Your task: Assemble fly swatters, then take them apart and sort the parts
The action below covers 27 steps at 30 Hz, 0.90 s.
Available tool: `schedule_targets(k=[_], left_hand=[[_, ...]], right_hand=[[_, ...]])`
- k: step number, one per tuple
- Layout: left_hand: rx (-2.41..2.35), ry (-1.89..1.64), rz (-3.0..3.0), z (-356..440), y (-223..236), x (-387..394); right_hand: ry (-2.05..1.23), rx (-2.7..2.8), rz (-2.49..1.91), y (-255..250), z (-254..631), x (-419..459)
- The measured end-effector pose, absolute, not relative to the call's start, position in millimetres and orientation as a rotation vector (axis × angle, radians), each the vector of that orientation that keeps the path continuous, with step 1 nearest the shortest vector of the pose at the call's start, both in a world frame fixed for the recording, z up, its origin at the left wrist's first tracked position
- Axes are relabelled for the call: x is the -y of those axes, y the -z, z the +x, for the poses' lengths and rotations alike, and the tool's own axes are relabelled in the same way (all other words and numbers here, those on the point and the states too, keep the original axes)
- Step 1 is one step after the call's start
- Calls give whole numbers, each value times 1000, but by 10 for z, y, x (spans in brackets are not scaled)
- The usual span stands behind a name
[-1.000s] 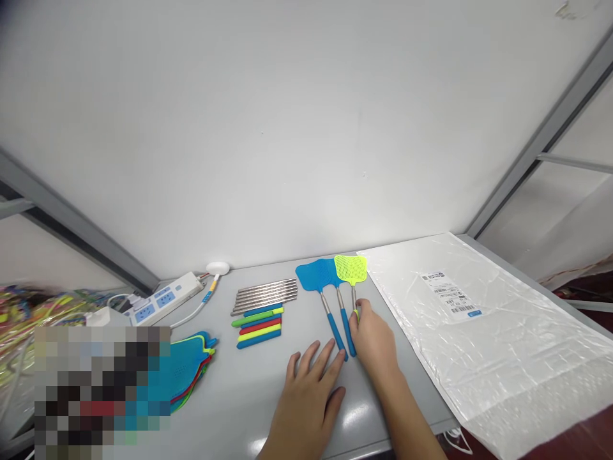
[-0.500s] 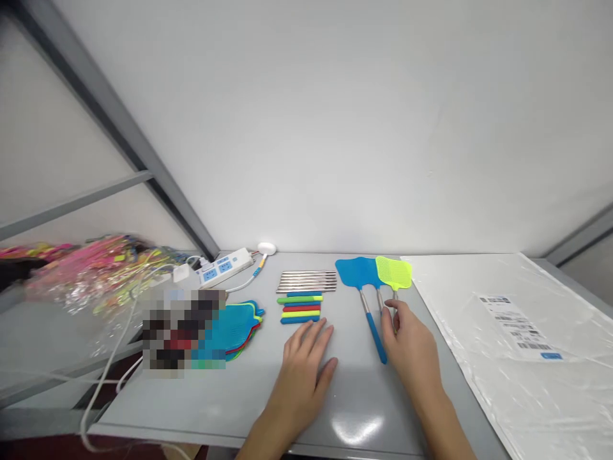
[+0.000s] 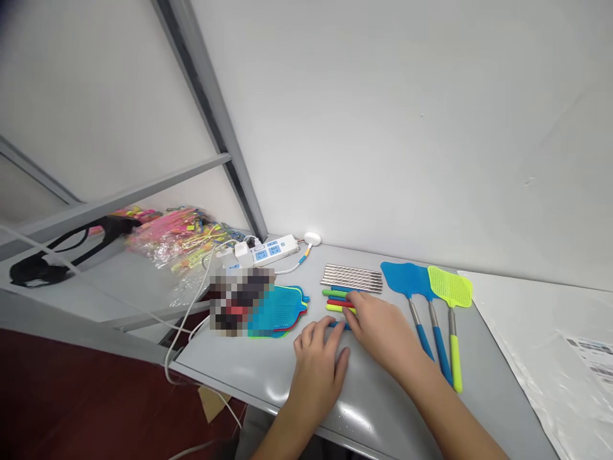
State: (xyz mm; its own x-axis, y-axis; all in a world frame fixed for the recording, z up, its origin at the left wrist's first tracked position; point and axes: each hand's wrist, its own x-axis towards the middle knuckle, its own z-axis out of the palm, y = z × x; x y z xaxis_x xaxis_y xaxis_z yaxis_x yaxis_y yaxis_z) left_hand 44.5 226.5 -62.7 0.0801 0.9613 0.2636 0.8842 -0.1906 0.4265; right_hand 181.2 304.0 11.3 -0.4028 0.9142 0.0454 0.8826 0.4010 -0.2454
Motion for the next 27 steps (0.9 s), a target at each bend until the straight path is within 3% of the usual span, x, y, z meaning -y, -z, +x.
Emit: schedule_targets(k=[16, 27], left_hand=[[-1532, -738, 2151, 398, 717, -2287], [-1479, -779, 2013, 361, 607, -2288]], right_hand=[[-166, 2528, -1687, 343, 1899, -4341], [-198, 2601, -1599, 511, 1966, -4580]])
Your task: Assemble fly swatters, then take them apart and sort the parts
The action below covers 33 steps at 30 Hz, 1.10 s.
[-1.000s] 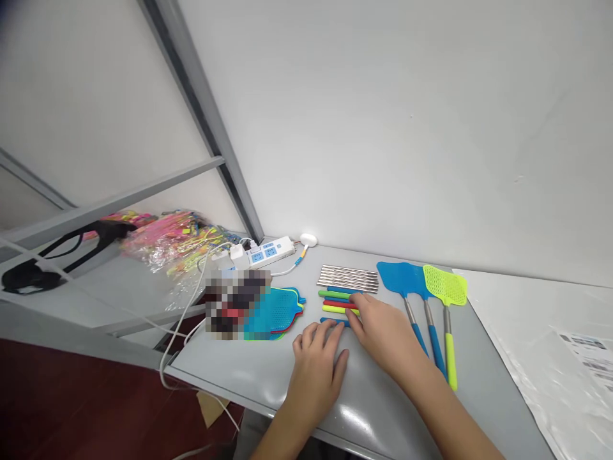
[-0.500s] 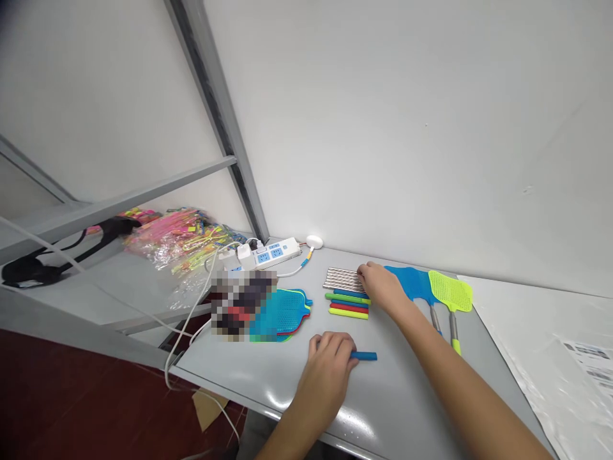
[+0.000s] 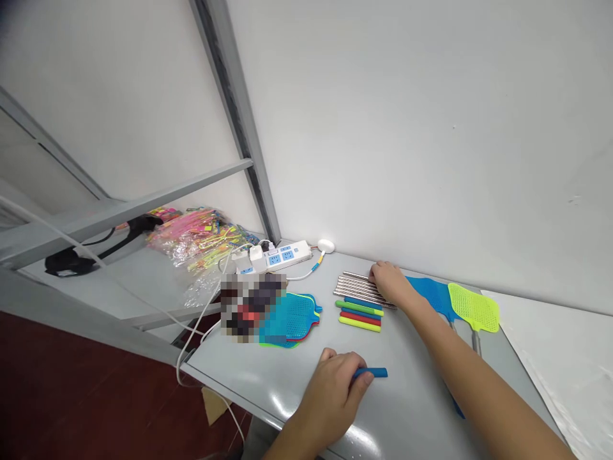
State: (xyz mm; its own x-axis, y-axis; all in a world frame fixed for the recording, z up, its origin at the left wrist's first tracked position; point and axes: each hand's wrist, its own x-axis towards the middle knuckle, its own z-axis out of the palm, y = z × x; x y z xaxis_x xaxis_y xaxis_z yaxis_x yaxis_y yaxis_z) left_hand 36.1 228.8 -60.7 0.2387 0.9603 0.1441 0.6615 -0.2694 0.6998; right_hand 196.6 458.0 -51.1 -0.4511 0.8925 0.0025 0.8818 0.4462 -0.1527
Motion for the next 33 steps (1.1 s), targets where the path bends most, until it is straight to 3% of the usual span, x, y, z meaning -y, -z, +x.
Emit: schedule_targets(k=[6, 18, 26, 33], left_hand=[[-1485, -830, 1957, 354, 582, -2293], [-1468, -1062, 1718, 257, 546, -2232], [-1471, -1255, 1911, 7, 462, -2127], [-1479, -1063, 2280, -34, 227, -1989]], right_hand=[[-266, 2396, -1614, 291, 2073, -4286], [-489, 2225, -1453, -220, 2393, -2758], [-229, 2499, -1265, -274, 2606, -2390], [181, 2702, -939, -434, 2336, -2344]])
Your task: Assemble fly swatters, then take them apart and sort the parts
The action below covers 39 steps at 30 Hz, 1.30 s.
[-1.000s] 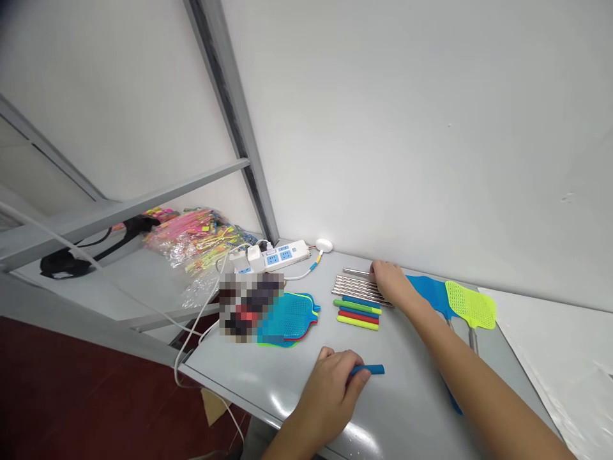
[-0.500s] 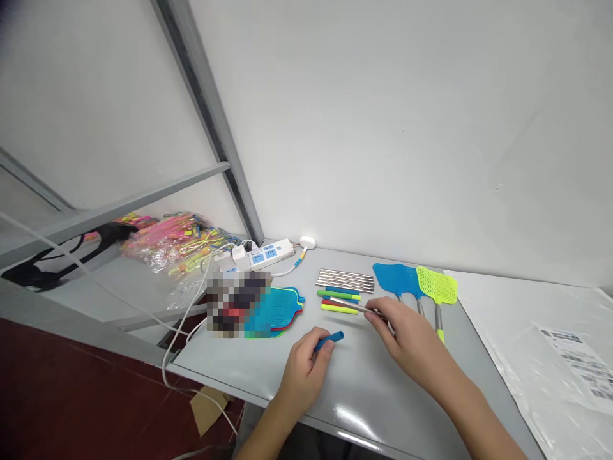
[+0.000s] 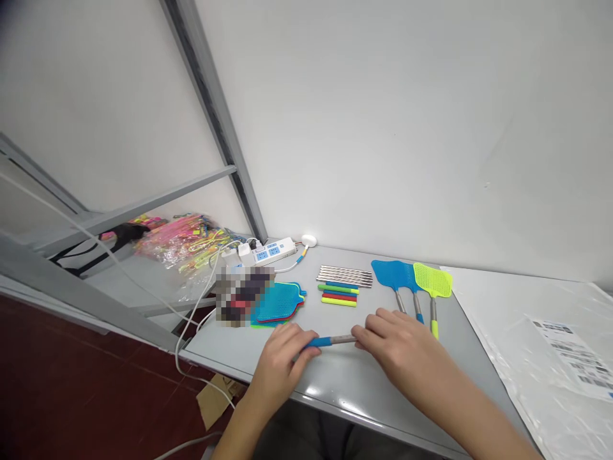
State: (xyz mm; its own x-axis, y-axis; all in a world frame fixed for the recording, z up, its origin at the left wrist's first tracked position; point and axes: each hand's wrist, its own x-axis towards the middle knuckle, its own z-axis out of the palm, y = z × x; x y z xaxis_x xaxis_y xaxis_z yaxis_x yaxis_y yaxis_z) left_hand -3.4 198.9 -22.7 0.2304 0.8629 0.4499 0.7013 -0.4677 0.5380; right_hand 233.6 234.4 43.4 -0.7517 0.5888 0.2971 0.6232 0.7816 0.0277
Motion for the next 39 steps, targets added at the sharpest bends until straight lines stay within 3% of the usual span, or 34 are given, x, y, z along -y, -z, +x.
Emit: schedule_targets(k=[8, 13, 16, 20, 24, 29, 35, 39], left_hand=[[-1091, -1363, 1491, -75, 111, -1960], [-775, -1289, 966, -205, 66, -2131], [-738, -1237, 870, -184, 38, -2187], [-733, -1247, 830, -146, 31, -2213], [-794, -1232, 872, -137, 43, -2226], [-1200, -1065, 1293, -230, 65, -2178], [-1413, -794, 1679, -282, 136, -2090], [-1428, -720, 1778, -246, 207, -2063]], right_hand=[[145, 2760, -791, -391, 2039, -2340], [32, 2822, -823, -278, 2010, -2345], [153, 2814, -810, -202, 1978, -2382], [298, 2701, -926, -158, 1960, -2445], [134, 2689, -992, -159, 1982, -2463], [-77, 2707, -1045, -102, 2107, -2491], [162, 2723, -1106, -45, 2273, -2520], [136, 2771, -1159, -75, 2386, -2543]])
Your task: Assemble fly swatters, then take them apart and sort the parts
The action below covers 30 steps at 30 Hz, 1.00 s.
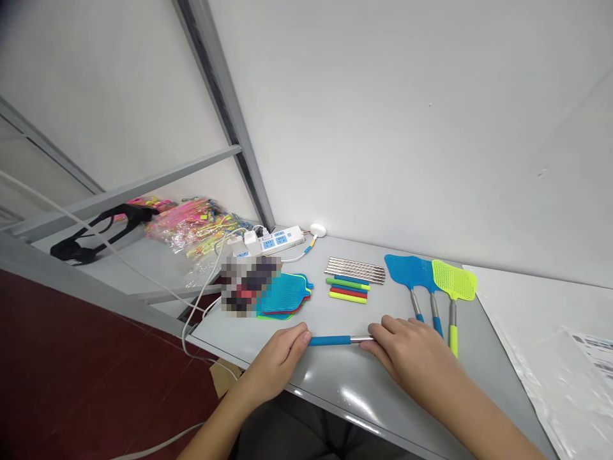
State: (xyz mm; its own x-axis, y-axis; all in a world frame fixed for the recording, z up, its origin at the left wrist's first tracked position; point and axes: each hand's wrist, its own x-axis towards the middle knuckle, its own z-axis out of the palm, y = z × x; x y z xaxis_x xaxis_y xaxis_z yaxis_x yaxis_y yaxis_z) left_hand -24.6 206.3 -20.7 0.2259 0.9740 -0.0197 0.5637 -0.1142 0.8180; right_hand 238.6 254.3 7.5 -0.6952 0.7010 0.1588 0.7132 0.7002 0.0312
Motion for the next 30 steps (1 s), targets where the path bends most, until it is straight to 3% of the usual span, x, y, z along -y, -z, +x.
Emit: schedule_targets(k=[6, 19, 30], left_hand=[[-1439, -750, 1811, -208, 346, -2058], [-1467, -862, 1639, -183, 456, -1937], [-1620, -486, 1832, -563, 88, -1733]], right_hand=[[-127, 2875, -1099, -26, 2500, -2546], [-59, 2859, -898, -69, 2166, -2557], [-100, 2937, -570, 57, 1306, -2668]])
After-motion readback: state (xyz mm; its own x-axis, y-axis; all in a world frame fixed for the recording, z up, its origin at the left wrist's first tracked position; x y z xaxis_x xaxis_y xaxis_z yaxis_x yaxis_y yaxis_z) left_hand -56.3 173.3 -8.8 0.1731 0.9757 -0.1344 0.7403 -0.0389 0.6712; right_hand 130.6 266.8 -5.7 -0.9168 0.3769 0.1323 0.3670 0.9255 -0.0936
